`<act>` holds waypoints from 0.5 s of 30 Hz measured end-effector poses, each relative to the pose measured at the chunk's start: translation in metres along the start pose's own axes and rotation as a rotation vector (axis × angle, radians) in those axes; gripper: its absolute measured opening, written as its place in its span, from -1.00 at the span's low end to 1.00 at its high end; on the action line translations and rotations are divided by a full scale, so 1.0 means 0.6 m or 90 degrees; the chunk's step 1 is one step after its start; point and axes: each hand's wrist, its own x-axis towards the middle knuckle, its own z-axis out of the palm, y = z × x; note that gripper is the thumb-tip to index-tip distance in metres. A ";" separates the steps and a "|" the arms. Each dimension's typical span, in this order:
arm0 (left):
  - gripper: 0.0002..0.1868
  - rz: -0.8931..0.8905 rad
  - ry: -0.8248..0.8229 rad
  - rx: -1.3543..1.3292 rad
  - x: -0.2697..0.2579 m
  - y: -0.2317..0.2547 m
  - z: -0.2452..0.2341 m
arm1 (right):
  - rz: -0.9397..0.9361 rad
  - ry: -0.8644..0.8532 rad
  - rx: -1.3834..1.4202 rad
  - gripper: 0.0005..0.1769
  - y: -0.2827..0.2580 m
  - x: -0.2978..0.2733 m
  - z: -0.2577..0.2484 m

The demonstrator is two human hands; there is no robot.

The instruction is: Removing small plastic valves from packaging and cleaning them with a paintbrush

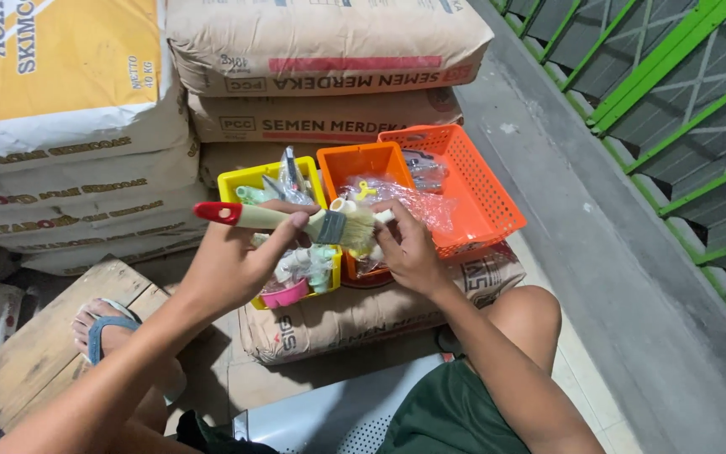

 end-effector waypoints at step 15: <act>-0.69 0.066 -0.042 0.027 0.004 0.038 0.029 | 0.054 -0.044 0.225 -0.65 -0.007 -0.009 -0.002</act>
